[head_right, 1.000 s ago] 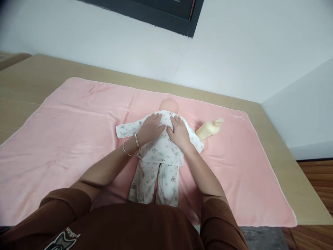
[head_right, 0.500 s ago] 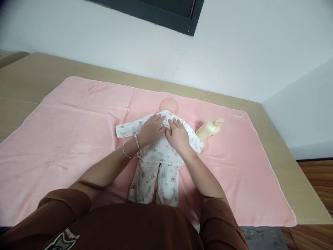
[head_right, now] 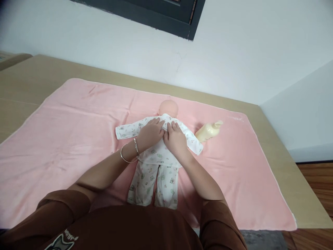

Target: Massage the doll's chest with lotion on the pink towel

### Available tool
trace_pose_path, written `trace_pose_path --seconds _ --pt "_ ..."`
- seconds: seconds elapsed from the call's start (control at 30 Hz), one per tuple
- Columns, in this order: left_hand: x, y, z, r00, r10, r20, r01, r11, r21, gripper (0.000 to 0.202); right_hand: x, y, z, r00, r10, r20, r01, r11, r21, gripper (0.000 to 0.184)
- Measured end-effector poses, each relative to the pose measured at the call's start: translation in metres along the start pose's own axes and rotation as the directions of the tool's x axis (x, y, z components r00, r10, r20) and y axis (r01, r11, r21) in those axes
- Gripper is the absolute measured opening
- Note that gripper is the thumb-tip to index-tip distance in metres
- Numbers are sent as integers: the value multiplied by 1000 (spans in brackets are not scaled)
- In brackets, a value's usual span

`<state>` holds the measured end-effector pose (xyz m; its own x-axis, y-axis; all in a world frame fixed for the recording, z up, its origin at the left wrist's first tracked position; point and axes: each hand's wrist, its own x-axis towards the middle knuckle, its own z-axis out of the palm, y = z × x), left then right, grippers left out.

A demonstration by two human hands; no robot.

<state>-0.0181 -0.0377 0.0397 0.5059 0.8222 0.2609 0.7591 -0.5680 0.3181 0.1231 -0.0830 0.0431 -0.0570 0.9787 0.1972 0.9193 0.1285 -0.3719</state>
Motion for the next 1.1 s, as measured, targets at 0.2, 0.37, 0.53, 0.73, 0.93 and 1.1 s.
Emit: trace_pose_path --seconds 0.2,0.37,0.53,0.73,0.93,1.1 --pt "0 4 -10 996 -73 42 72 997 15 43 2 5 -3 1000 -25 14 25 1000 3 48" --pt "7 2 -1 990 -141 -27 141 990 17 51 16 21 4 1000 -17 13 16 998 57 57" --pt "14 -8 20 985 -152 -86 144 985 -91 51 19 26 19 1000 -18 -19 19 997 80 59" --pt "14 -11 29 979 -174 -106 156 975 -157 50 18 25 22 999 2 -36 1 995 101 59" --pt "14 -12 29 975 -167 -145 137 971 -198 46 15 16 13 984 -39 -174 84 961 263 71" --pt "18 -14 28 961 -195 -198 123 936 -330 44 12 6 18 988 -119 -99 129 986 104 64"
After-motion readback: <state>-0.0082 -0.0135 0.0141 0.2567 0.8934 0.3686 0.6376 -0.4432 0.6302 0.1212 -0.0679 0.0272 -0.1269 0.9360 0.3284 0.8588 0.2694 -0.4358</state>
